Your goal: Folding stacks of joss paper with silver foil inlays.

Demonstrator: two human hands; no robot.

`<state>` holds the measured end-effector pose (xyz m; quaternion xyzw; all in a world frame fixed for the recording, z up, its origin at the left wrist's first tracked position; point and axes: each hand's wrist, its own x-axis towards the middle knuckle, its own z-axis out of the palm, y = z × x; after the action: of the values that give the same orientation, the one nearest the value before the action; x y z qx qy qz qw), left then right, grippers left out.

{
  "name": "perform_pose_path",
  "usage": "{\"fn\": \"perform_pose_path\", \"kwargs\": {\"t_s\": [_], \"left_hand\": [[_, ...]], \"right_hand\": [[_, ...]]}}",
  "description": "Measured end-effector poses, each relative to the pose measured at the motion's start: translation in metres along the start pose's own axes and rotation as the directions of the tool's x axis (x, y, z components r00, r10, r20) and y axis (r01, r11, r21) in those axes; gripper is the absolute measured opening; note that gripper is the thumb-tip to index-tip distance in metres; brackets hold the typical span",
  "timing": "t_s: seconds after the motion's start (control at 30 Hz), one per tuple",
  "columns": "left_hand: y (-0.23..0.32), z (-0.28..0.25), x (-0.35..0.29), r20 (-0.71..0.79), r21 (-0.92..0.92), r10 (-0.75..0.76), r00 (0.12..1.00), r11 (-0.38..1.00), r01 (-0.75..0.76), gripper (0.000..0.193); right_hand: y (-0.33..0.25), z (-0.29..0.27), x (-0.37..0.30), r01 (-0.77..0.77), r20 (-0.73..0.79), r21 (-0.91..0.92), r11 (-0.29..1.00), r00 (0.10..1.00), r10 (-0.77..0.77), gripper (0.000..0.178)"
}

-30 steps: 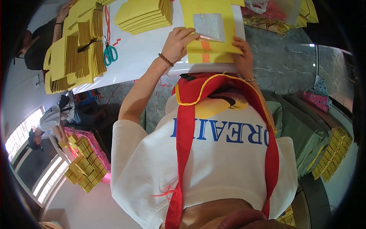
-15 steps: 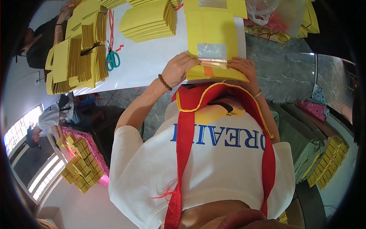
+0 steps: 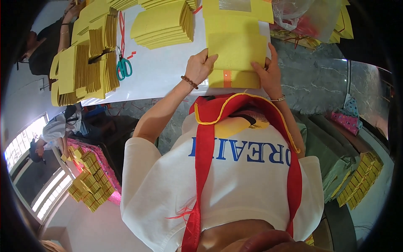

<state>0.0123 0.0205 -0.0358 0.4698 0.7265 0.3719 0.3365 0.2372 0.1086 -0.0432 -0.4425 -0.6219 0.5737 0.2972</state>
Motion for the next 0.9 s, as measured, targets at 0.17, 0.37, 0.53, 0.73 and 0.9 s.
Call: {"fn": "perform_pose_path", "kwargs": {"t_s": [0.17,0.37,0.53,0.73,0.9], "left_hand": [[-0.011,0.003,0.009,-0.005,0.001,-0.021,1.0,1.0,0.021,0.031],[-0.005,0.0,0.016,0.053,-0.086,-0.104,0.993,0.99,0.108,0.028],[-0.007,-0.003,0.02,0.154,-0.287,-0.19,0.97,0.931,0.228,0.025],[0.013,-0.015,0.012,0.022,-0.245,-0.147,0.989,0.958,0.148,0.031],[0.047,-0.014,0.006,-0.071,0.453,0.375,0.924,0.838,-0.305,0.031]], "right_hand": [[-0.015,0.003,0.001,0.18,-0.042,-0.412,0.893,0.976,-0.215,0.044],[0.003,0.008,0.013,0.079,-0.149,-0.203,0.976,0.983,-0.11,0.042],[0.013,0.008,0.021,0.039,-0.122,-0.203,0.978,0.99,-0.065,0.041],[0.016,0.009,0.025,0.036,-0.126,-0.211,0.977,0.99,-0.064,0.042],[0.001,0.009,0.024,-0.088,-0.066,-0.272,0.958,0.995,0.073,0.042]]}}
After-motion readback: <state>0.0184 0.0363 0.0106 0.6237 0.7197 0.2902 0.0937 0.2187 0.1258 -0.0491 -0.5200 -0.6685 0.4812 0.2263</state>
